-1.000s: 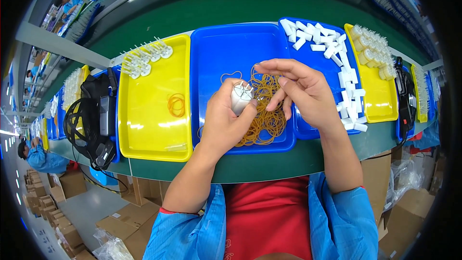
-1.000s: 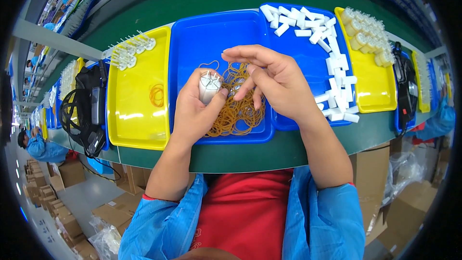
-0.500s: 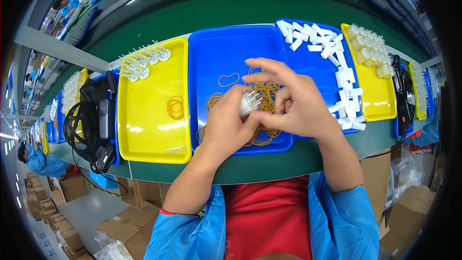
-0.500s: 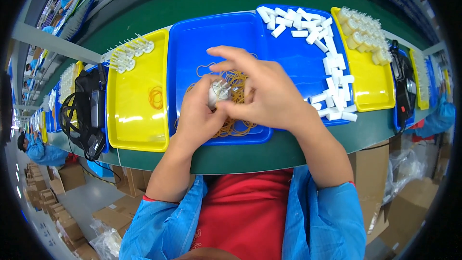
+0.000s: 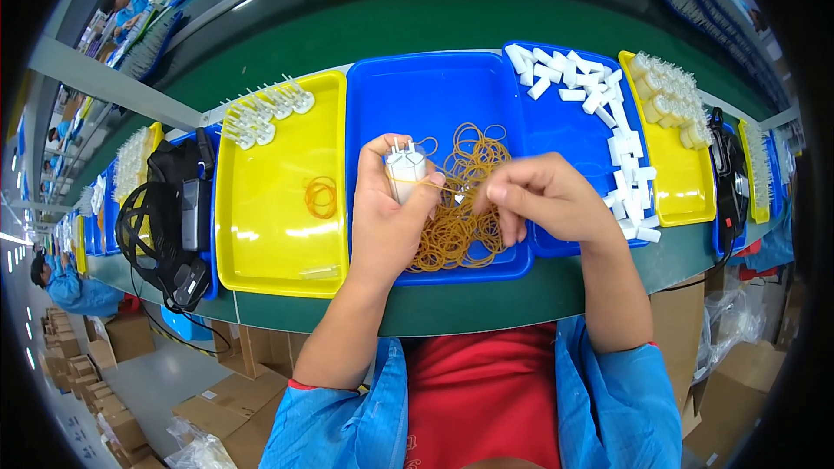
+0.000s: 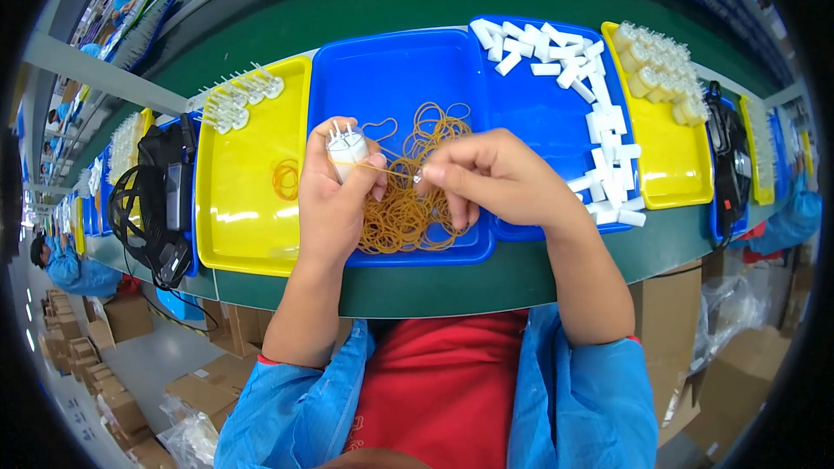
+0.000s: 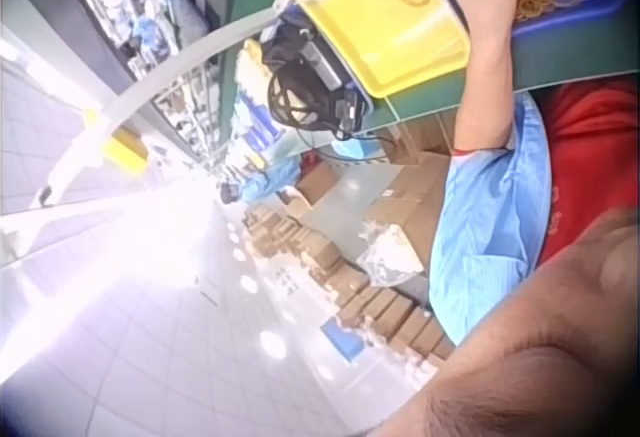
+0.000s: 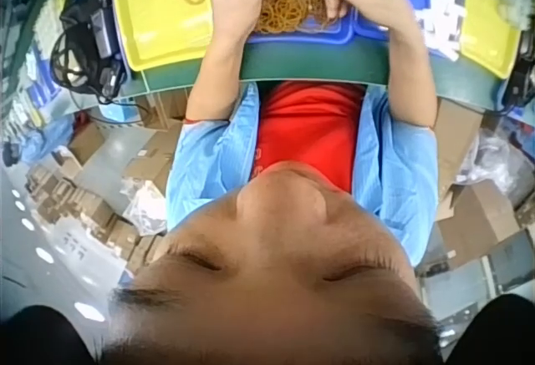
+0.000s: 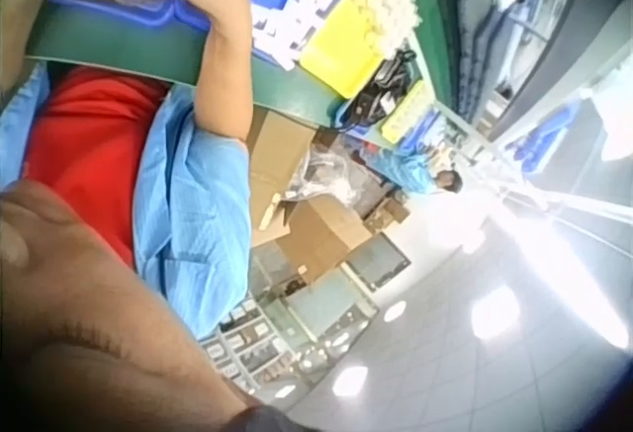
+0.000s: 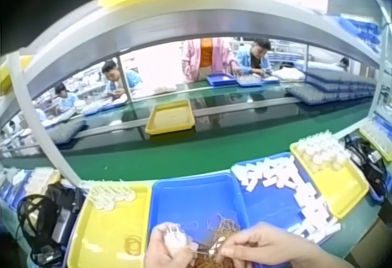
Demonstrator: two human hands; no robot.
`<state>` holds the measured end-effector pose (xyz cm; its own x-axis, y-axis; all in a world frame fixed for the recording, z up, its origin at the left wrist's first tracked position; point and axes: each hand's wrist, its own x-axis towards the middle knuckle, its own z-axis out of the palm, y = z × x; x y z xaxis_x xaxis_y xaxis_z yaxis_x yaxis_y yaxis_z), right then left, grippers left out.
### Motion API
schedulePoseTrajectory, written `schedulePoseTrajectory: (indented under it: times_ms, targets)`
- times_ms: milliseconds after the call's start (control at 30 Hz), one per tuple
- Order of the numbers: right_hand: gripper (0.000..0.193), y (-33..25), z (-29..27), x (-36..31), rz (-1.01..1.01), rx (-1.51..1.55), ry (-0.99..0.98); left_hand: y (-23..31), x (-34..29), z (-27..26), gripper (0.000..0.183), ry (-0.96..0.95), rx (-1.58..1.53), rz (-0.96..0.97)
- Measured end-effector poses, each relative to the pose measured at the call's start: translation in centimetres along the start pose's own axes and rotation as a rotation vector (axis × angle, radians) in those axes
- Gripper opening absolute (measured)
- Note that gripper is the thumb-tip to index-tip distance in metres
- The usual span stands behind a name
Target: The person attaches plastic caps onto multi-pronged plastic pieces by hand, secures them with rubber bands, and arranges them on a tray. The person then pours clear plastic components from a bag into another tray.
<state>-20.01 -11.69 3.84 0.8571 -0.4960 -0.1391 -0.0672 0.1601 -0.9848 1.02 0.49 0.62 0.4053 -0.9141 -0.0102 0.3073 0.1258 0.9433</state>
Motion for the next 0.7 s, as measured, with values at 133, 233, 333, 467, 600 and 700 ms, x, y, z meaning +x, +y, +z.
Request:
schedulePoseTrajectory:
  times_ms: [133,233,333,467,600,700]
  targets:
    - [0.023,1.2,-1.3,-0.5,-0.080,0.043,-0.253,0.6,-0.1,0.5,0.034,-0.095,-0.091,-0.095]
    - [0.031,1.6,-1.3,-0.6,-0.307,0.335,-0.394,0.8,-0.3,0.5,0.040,-0.091,-0.192,-0.187]
    - [0.044,2.0,0.0,-0.7,-0.150,0.640,-0.286,0.7,-0.4,0.6,0.038,-0.116,-0.286,-0.142]
    - [0.057,2.6,2.4,1.3,-0.183,0.880,-0.095,-0.7,-0.6,0.6,0.038,-0.061,0.148,0.177]
    - [0.055,0.1,3.8,2.2,-0.029,0.463,0.130,-0.5,0.3,0.2,0.041,-0.136,0.833,0.621]
    - [0.049,-0.3,4.1,2.4,-0.021,0.113,0.179,-0.3,-0.2,0.5,0.043,-0.148,1.026,0.602]
